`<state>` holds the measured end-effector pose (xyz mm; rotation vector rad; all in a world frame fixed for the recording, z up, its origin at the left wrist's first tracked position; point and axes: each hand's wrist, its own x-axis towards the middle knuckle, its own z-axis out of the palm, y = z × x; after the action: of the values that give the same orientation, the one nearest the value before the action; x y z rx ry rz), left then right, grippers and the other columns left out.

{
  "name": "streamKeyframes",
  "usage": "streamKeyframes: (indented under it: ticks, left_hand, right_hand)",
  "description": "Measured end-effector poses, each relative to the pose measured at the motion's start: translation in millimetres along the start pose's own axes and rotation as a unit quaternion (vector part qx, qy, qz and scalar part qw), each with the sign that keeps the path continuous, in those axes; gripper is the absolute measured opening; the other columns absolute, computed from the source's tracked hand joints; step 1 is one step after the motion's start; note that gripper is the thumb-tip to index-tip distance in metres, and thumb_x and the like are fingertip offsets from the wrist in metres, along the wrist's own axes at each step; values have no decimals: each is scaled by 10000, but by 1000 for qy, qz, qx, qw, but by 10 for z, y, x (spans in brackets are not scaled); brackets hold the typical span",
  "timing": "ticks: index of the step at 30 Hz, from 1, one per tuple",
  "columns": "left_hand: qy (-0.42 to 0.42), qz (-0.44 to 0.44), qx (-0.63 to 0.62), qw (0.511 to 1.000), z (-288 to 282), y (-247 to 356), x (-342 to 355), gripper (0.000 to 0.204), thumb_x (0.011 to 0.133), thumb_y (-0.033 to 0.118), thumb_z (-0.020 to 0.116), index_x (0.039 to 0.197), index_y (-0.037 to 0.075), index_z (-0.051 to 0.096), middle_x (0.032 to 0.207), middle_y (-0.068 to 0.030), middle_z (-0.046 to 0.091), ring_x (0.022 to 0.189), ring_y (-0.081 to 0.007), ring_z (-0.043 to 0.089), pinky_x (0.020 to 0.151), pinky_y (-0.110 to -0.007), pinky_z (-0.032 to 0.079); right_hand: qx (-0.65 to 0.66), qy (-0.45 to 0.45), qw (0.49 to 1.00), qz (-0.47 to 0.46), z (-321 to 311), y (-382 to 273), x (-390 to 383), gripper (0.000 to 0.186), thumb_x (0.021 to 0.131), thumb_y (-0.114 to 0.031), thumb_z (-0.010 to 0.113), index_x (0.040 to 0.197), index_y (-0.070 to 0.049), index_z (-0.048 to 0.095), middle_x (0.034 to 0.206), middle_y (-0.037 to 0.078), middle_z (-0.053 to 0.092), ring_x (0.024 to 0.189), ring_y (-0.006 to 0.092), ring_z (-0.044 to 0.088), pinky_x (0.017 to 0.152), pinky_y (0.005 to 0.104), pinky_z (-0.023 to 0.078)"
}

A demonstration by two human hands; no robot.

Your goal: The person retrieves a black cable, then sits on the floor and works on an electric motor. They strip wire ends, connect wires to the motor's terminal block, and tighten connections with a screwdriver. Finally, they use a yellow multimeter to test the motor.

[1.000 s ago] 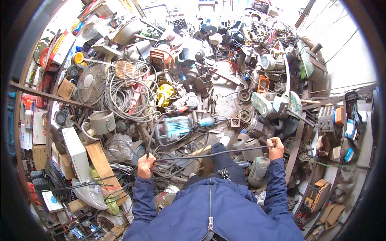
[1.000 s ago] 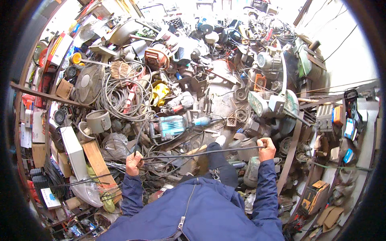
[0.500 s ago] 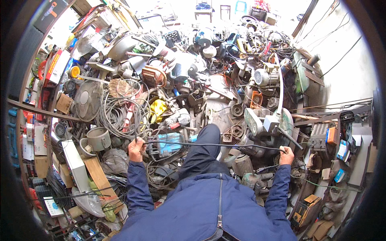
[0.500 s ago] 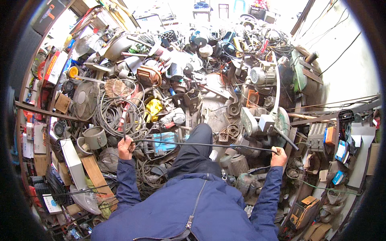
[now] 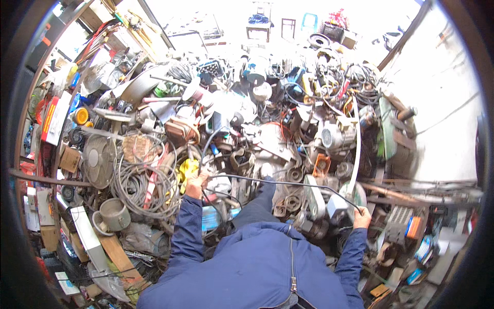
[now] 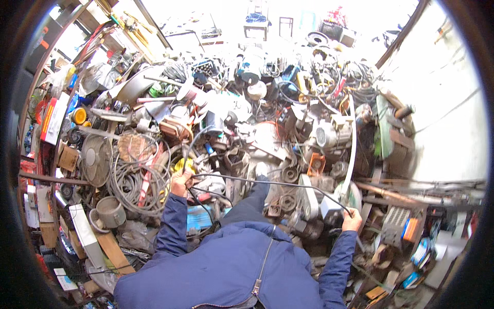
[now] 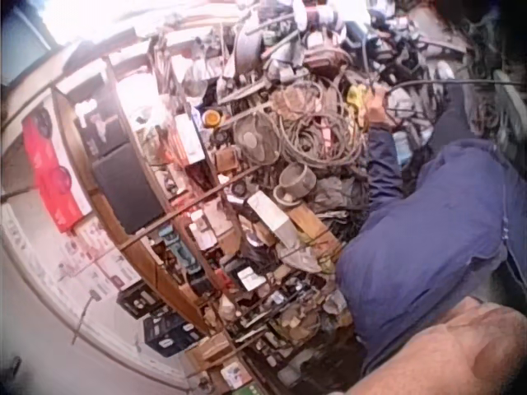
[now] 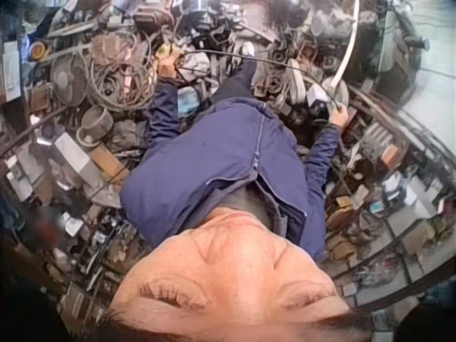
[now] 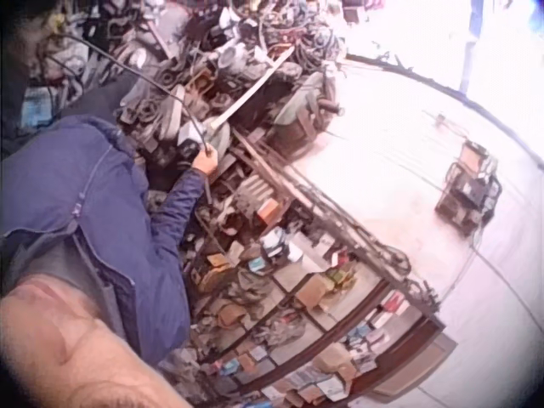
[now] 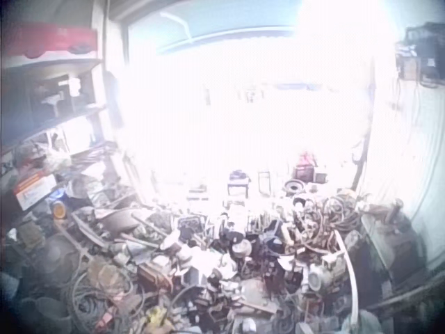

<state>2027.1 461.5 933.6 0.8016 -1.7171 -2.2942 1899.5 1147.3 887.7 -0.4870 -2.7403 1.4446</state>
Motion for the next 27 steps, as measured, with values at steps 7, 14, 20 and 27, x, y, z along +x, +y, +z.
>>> streamKeyframes:
  ticks: [7,14,20,27]
  left_hand:
    - [44,-31,5,999,679,533,1250,259,1043,271,632,863,89,675,648,71,528,506,-26,393,472,-215,276]
    - [96,6,-58,994,859,823,1741,266,1066,272,603,878,88,644,684,44,557,527,-21,396,490,-201,285]
    - [157,43,-46,986,981,1065,1883,315,1084,254,560,840,54,572,616,33,448,517,-53,378,512,-235,318]
    - [194,79,-78,975,993,1270,2229,257,1054,245,621,867,69,617,666,30,528,525,-36,403,499,-207,301]
  right_hand:
    - [29,-27,998,51,858,-793,1385,117,959,-103,706,926,9,704,781,-3,677,727,87,588,680,292,496]
    - [98,-79,986,107,1177,-1589,2120,224,1029,-212,651,880,-45,667,560,-48,489,419,57,413,396,258,331]
    - [156,-104,972,138,1586,-2026,2723,239,1032,-231,655,917,-26,700,516,-36,472,375,71,399,362,271,336]
    - [186,-132,961,158,2325,-2346,3467,261,1030,-260,662,933,-21,704,538,-21,462,386,96,400,375,286,337]
